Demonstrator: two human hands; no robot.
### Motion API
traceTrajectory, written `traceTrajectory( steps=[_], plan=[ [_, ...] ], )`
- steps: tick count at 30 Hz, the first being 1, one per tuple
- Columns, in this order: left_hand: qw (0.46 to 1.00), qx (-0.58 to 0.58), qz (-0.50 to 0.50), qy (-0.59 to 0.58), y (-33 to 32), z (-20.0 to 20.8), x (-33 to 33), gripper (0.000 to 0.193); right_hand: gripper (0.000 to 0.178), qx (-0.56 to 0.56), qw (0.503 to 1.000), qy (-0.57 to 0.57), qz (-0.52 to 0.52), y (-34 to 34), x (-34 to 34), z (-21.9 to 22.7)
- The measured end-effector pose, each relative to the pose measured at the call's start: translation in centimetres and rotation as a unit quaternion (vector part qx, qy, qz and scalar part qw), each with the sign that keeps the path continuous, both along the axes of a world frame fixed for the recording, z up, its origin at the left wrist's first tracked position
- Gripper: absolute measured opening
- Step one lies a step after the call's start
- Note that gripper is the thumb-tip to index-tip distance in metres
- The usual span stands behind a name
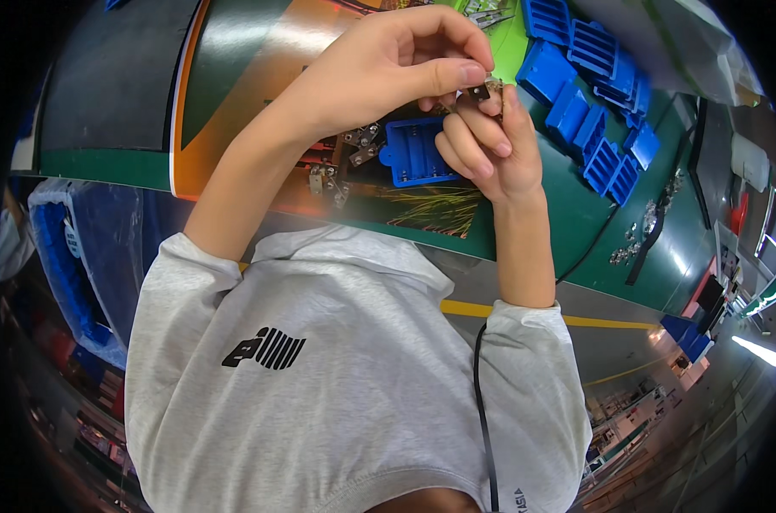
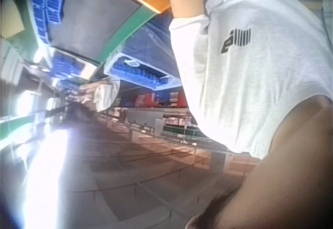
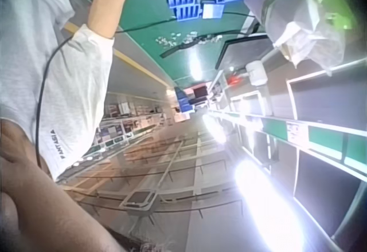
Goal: Assembling metal components into blue plastic housings on an assembly line.
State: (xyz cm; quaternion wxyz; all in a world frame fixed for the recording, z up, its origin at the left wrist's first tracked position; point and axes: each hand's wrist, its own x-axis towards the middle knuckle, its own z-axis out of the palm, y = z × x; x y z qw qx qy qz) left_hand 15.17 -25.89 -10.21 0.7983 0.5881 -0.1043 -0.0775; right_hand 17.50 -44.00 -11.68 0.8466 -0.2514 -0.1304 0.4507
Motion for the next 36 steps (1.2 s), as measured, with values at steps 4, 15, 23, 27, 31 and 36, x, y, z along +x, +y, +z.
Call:
traceTrajectory(
  steps=[4, 15, 23, 27, 31, 36],
  plan=[
    [0.998, 0.057, -0.037, 0.016, 0.6, 0.8, 0.1, 0.02, 0.031, 0.021, 1.0, 0.008, -0.01, -0.2, 0.0, 0.0],
    [0.919, -0.288, -0.183, 0.195, -0.5, -0.2, -0.1, 0.021, 0.032, -0.015, 0.997, -0.077, -0.003, -0.7, 0.2, 0.3],
    [0.939, -0.263, -0.127, 0.183, -0.5, -0.1, 0.0, 0.021, 0.029, -0.217, 0.945, -0.222, -0.101, -1.0, 0.3, 0.4],
    [0.955, -0.204, -0.1, 0.189, 0.1, 0.1, 0.1, 0.017, 0.025, -0.294, 0.891, -0.309, -0.153, -0.9, 0.3, 0.6],
    [0.974, -0.123, -0.069, 0.18, 0.1, 0.2, 0.1, 0.015, 0.023, -0.391, 0.816, -0.37, -0.209, -0.8, 0.5, 0.2],
    [0.948, -0.179, -0.148, 0.217, -0.6, -0.3, 0.0, 0.019, 0.027, -0.219, 0.92, -0.206, -0.25, -0.5, 0.2, 0.7]
  ],
)
